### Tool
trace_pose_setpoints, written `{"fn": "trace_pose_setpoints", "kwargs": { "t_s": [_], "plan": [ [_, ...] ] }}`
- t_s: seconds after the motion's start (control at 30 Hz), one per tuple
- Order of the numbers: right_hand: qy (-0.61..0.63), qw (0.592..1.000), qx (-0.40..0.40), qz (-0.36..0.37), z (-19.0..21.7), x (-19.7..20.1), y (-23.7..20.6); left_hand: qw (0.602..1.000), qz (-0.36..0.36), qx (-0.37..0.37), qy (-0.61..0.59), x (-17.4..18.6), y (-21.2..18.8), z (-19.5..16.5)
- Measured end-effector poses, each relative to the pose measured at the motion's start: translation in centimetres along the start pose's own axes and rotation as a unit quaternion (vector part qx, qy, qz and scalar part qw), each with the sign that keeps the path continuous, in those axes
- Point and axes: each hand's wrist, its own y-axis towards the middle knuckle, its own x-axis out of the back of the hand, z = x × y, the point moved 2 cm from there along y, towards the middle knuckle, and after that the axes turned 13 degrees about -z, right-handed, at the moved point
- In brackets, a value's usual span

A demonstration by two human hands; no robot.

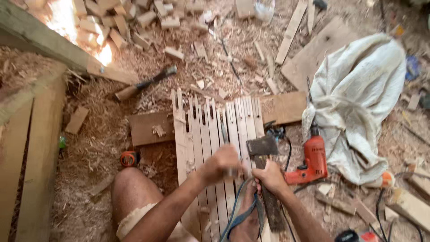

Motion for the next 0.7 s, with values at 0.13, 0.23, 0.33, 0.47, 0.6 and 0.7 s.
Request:
{"fn": "trace_pose_setpoints", "kwargs": {
  "t_s": [0.13, 0.23, 0.33, 0.47, 0.6, 0.7],
  "plan": [
    [0.007, 1.000, 0.005, 0.006, 0.3, 0.1, 0.0, 0.993, 0.003, 0.013, 0.118, 0.5, 0.6, 1.1],
    [-0.002, 1.000, -0.027, 0.014, 0.3, 0.0, 0.0, 0.992, -0.025, 0.109, 0.058, 1.0, -0.2, 2.3],
    [0.012, 1.000, -0.018, 0.012, 0.5, 0.0, 0.0, 0.996, 0.071, 0.003, 0.062, 0.6, -0.6, 2.5],
    [0.023, 1.000, -0.011, -0.001, 1.0, 0.1, -0.3, 0.950, 0.124, -0.189, 0.215, 1.9, 3.4, 3.0],
    [0.004, 0.999, -0.035, 0.003, 1.5, 0.1, -0.8, 0.885, -0.243, -0.178, 0.355, 9.8, 12.8, 5.6],
    [0.032, 0.999, -0.041, 0.002, 2.0, 0.0, -0.9, 0.906, -0.387, -0.013, 0.169, 14.1, 15.5, 6.0]
  ]
}}
